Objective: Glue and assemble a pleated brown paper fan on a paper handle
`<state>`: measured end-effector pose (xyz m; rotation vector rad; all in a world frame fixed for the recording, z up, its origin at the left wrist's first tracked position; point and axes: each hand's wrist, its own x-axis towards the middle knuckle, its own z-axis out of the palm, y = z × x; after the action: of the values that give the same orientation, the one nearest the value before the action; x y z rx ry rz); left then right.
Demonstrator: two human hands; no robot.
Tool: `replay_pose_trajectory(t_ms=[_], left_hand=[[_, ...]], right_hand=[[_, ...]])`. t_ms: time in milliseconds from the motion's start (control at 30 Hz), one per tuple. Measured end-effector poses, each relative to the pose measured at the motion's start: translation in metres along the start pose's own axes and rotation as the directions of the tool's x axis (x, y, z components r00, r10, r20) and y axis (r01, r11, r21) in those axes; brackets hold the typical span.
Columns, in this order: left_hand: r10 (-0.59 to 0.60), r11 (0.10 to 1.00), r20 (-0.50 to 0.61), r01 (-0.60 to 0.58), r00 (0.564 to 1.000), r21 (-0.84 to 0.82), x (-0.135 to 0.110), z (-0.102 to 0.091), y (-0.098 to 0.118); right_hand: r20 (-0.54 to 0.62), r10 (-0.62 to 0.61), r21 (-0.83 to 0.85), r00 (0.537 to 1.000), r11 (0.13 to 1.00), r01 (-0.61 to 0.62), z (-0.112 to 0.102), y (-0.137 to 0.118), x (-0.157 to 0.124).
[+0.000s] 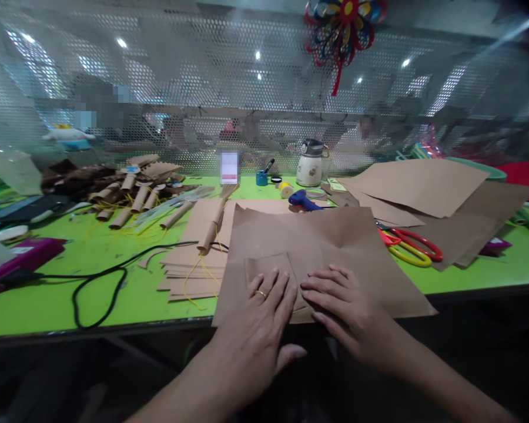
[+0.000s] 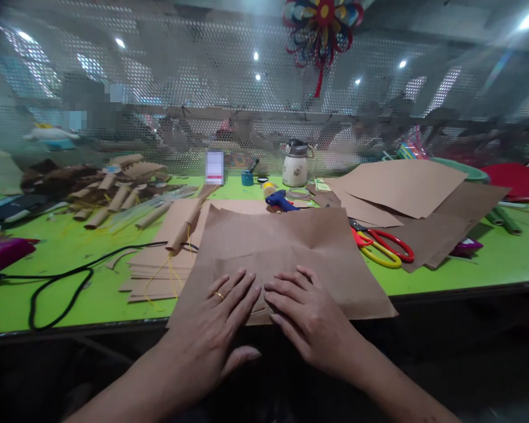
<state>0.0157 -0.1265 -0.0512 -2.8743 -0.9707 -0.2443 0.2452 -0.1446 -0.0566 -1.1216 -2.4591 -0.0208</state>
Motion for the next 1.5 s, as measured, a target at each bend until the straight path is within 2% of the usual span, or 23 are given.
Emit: replay_pose_trajectory(t_ms=[200,633,833,1100,1267,1500], left_hand=[[0.009,1.000,-0.036,-0.010,0.999,-0.015,-0.001,0.004,-0.003],[0.016,1.000,-0.068,-0.015,0.998,0.025,-0.004,0.008,-0.002],[0.032,0.999,-0.103,-0.032,0.994,-0.005,-0.005,0.006,-0.003],[0.028,0.999,-0.081,-0.032,0.996,-0.040,-0.005,0.006,-0.003],[0.017,0.999,-0.056,-0.020,0.998,-0.046,-0.003,0.003,-0.002],[0.018,0.999,-0.052,-0.021,0.998,-0.046,-0.004,0.002,-0.002]], right_hand=[[0.081,-0.004,-0.003,0.997,1.000,0.005,-0.004,-0.001,0.002],[0.052,0.017,0.116,0.998,0.993,-0.023,-0.002,0.002,-0.001],[0.060,0.093,0.193,0.994,0.976,-0.103,-0.007,0.002,-0.001],[0.084,0.047,0.181,0.995,0.982,-0.061,-0.012,0.002,0.003],[0.073,0.125,0.246,0.989,0.959,-0.139,-0.019,0.003,0.001],[0.051,0.093,0.094,0.994,0.991,-0.098,-0.014,0.004,0.001]])
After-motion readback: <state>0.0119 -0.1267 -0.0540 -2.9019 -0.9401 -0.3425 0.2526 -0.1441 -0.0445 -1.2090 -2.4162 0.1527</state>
